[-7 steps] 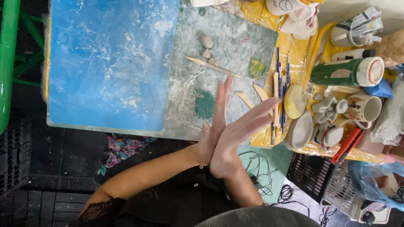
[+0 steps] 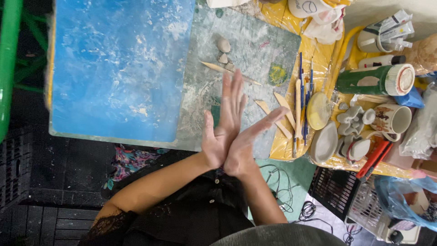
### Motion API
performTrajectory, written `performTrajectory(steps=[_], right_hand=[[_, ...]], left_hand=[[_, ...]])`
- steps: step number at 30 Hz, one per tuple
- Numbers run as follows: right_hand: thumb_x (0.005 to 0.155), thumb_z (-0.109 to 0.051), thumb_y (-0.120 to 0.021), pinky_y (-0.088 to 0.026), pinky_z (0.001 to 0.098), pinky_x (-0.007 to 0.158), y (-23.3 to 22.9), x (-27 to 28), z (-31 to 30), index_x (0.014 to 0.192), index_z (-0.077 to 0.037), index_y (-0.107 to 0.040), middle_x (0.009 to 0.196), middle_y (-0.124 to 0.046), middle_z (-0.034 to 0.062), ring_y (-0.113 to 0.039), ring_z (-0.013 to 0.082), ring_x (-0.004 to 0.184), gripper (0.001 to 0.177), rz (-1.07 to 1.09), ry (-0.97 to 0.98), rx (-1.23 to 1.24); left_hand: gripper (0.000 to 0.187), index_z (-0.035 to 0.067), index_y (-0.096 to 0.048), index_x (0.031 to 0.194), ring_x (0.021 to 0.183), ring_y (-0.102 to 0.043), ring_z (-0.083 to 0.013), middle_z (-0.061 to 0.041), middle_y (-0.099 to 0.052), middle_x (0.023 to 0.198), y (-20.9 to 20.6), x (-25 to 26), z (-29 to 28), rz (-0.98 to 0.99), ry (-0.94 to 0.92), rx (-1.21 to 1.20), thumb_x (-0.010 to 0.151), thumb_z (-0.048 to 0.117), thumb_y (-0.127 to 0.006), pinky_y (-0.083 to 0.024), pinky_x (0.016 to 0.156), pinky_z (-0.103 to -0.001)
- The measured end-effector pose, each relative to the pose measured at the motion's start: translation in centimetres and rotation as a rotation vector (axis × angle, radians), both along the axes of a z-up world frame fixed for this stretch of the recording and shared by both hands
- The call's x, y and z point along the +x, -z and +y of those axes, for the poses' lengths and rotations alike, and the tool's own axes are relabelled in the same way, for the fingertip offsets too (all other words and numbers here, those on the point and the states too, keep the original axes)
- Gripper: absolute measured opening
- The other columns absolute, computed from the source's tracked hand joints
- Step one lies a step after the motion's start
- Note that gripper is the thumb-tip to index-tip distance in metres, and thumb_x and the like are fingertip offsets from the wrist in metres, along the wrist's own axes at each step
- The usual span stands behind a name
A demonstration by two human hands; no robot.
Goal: The person shapes a piece of clay by hand, using a wooden tool to flatten and smooth it on a work surface.
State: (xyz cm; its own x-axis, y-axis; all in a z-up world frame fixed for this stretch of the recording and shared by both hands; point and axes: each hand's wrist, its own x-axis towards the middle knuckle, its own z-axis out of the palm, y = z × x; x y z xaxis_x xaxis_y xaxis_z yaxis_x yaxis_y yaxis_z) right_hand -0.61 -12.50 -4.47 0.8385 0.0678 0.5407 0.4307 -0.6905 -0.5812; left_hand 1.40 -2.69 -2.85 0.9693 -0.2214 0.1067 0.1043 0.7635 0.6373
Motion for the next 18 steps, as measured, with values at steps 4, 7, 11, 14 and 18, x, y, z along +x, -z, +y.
performTrajectory(steps=[4,7,11,14,18], right_hand=[[0.086,-0.089,-0.008,0.019,0.0514,0.128,0.2,-0.2,-0.4,0.172,-0.035,0.012,0.174,0.021,-0.0009,0.019,0.0194,0.16,0.103,0.003,0.017,0.023],[0.089,-0.087,-0.009,0.018,0.0504,0.129,-1.2,1.0,-1.2,0.171,-0.032,0.012,0.175,0.019,0.0006,0.018,0.0199,0.16,0.101,-0.007,0.055,0.06],[0.092,-0.086,-0.012,0.017,0.0491,0.13,-2.7,2.9,0.7,0.171,-0.03,0.011,0.175,0.017,0.0026,0.017,0.0206,0.162,0.099,0.005,0.064,0.063],[0.094,-0.084,-0.013,0.017,0.0482,0.131,-3.0,0.5,3.5,0.171,-0.027,0.01,0.176,0.015,0.0041,0.015,0.0211,0.162,0.098,0.034,0.013,0.04],[0.098,-0.082,-0.016,0.016,0.0469,0.133,-2.8,0.0,2.8,0.17,-0.025,0.009,0.176,0.013,0.006,0.014,0.0218,0.163,0.096,0.05,0.007,0.058]], left_hand=[[0.081,0.015,0.01,0.169,0.167,0.012,-0.0262,-0.01,0.012,0.18,0.5,-0.4,-1.1,-0.066,-0.06,0.243,0.111,0.069,-0.008,0.008,0.14,-0.049],[0.081,0.016,0.011,0.17,0.166,0.013,-0.0268,-0.009,0.015,0.182,-0.3,-1.6,-0.8,-0.065,0.005,0.172,0.11,0.066,-0.012,0.008,0.141,-0.051],[0.078,0.017,0.013,0.166,0.163,0.015,-0.0253,-0.009,0.019,0.178,-0.8,-0.4,0.5,-0.044,-0.055,0.077,0.111,0.068,-0.01,0.01,0.136,-0.049],[0.082,0.02,0.014,0.167,0.163,0.013,-0.0243,-0.008,0.017,0.178,0.4,0.9,1.1,-0.085,-0.151,0.109,0.11,0.073,-0.01,0.012,0.135,-0.048],[0.078,0.025,0.011,0.17,0.163,0.01,-0.0203,-0.005,0.01,0.174,0.6,-0.4,0.0,-0.224,-0.285,0.397,0.109,0.074,-0.002,0.012,0.136,-0.045]])
